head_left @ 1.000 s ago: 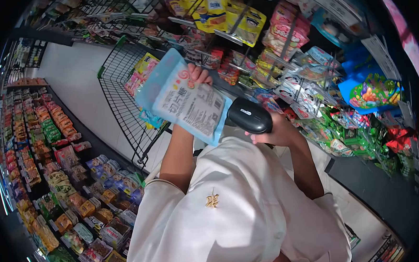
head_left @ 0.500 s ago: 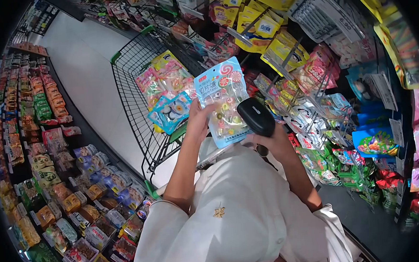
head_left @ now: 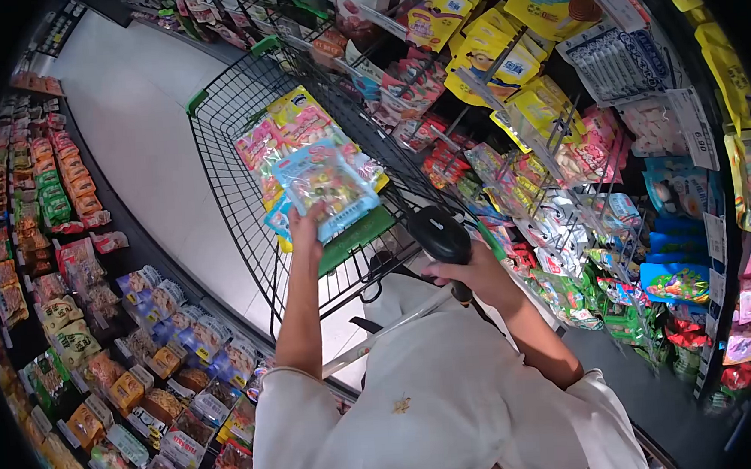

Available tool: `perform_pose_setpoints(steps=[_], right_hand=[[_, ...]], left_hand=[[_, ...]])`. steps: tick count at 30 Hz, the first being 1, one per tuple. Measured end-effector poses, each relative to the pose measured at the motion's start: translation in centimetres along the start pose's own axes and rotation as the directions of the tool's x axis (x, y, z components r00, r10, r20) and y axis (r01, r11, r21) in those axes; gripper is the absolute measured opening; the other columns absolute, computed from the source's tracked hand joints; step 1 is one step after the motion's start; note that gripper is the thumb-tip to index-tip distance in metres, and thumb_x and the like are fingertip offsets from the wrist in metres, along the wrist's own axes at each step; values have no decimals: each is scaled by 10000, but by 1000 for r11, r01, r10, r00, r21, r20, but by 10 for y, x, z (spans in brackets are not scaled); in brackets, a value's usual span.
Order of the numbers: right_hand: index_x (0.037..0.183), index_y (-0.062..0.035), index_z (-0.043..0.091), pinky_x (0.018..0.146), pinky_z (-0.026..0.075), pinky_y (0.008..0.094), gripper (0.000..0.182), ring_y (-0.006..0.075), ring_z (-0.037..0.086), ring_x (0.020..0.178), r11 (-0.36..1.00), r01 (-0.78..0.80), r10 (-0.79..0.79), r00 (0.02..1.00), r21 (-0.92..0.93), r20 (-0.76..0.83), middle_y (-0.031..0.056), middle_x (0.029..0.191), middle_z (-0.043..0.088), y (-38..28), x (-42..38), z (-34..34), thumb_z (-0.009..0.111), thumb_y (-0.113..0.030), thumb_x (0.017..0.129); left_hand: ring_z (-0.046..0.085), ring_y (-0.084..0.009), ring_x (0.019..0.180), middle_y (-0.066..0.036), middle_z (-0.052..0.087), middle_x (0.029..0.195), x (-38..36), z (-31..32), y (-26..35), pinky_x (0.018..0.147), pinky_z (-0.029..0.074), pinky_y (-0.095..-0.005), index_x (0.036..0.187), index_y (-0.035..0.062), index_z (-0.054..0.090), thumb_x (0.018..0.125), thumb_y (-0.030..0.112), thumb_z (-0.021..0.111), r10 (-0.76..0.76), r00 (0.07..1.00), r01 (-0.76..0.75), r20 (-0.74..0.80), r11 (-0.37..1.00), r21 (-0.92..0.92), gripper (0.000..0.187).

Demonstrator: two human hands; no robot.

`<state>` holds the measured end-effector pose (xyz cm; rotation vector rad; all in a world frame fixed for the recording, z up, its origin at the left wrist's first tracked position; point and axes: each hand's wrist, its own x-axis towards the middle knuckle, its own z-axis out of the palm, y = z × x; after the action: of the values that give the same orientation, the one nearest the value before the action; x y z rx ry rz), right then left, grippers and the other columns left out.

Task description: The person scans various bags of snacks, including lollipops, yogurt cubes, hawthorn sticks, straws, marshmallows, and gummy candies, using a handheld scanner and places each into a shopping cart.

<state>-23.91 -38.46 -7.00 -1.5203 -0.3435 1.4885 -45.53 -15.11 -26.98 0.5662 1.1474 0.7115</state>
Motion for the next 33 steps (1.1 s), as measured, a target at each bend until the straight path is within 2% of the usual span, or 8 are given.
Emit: perform_pose_setpoints(steps=[9, 10, 13, 17, 20, 21, 25, 33], right_hand=[[1037, 21, 690, 662, 495, 268, 299, 122, 621, 699, 994, -89, 100, 975, 64, -197, 68, 825, 702, 18, -17, -8, 759, -70, 760], [1210, 7, 633, 732, 542, 316, 398, 231, 710, 953, 989, -143, 147, 980, 40, -133, 125, 1170, 677, 24, -18, -16, 702, -14, 819], [1138, 8, 669, 723, 535, 287, 345, 160, 691, 837, 990, -100, 120, 967, 99, -225, 90, 1007, 705, 21, -22, -12, 709, -54, 801], [1145, 5, 666, 717, 530, 287, 346, 153, 689, 841, 990, -84, 106, 971, 112, -213, 69, 982, 704, 29, -22, -19, 710, -73, 810], [1009, 6, 665, 668, 492, 267, 256, 111, 624, 706, 995, -95, 84, 960, -27, -266, 58, 794, 683, 41, -20, -25, 731, -123, 798], [1127, -15, 676, 737, 543, 293, 389, 135, 673, 840, 988, -148, 133, 958, -40, -252, 86, 1042, 718, 48, -20, -31, 777, -110, 763], [1020, 4, 659, 710, 513, 284, 394, 117, 646, 787, 925, -335, 285, 924, -178, -254, 84, 813, 685, 1, -33, -31, 752, -266, 749], [1063, 9, 657, 768, 524, 363, 482, 246, 670, 811, 958, -16, -39, 982, -285, -184, 145, 838, 685, 53, -36, -49, 750, -305, 711]], left_hand=[[675, -213, 792, -106, 657, 1073, 216, -86, -4, 665, 562, -351, 1281, 43, 471, 848, 46, 745, 146, 977, -76, -156, 920, 385, 513], [675, -226, 832, -112, 663, 1067, 227, -89, -1, 708, 555, -350, 1334, 37, 457, 843, 37, 737, 155, 978, -91, -142, 921, 378, 565], [664, -251, 948, -136, 662, 1091, 256, -97, -13, 788, 548, -360, 1397, 37, 432, 839, -21, 659, 286, 925, -143, -251, 873, 466, 605], [603, -371, 1173, -260, 615, 1248, 234, -92, -19, 985, 477, -401, 1357, -44, 499, 829, 37, 547, 478, 877, -65, -59, 240, 969, 537], [626, -296, 1133, -203, 651, 1222, 235, -93, -65, 972, 475, -386, 1282, -40, 587, 916, 178, 597, 215, 962, -233, 166, 339, 912, 426], [641, -335, 1123, -231, 660, 1201, 233, -88, -82, 984, 477, -386, 1254, -74, 593, 929, 198, 597, 131, 930, -365, 343, 442, 819, 424], [416, -233, 1387, -126, 458, 1489, 51, 53, -53, 1128, 319, -411, 1503, 48, 373, 989, 526, 515, -424, 846, 32, 322, 644, 764, 716], [342, -243, 1423, -151, 373, 1542, -46, 115, -72, 1174, 228, -334, 1499, -29, 337, 1020, 548, 399, -492, 771, -90, 405, 546, 833, 753]])
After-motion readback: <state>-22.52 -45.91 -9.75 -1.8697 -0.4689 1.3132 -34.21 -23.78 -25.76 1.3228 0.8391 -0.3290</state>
